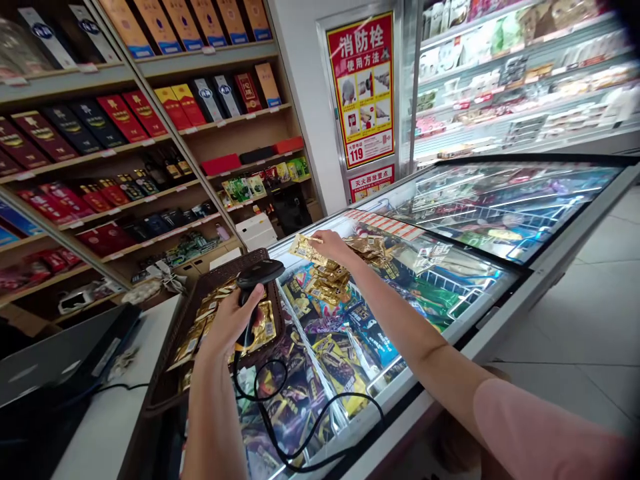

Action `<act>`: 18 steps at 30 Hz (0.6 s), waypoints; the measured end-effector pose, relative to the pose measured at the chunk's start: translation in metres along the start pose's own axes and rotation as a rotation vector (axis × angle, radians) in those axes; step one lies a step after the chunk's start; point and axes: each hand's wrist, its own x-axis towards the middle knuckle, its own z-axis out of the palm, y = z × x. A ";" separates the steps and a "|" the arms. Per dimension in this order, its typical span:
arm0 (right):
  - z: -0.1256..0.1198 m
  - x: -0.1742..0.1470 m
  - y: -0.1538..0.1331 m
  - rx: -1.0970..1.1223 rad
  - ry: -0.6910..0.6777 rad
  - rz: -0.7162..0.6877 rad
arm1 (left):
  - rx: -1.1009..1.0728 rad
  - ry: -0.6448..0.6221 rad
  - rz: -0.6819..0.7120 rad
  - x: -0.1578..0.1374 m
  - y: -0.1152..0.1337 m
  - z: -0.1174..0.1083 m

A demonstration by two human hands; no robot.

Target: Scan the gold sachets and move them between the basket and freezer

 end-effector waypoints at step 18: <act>0.040 -0.007 0.012 -0.356 -0.117 0.123 | -0.036 0.064 -0.063 -0.007 0.000 -0.018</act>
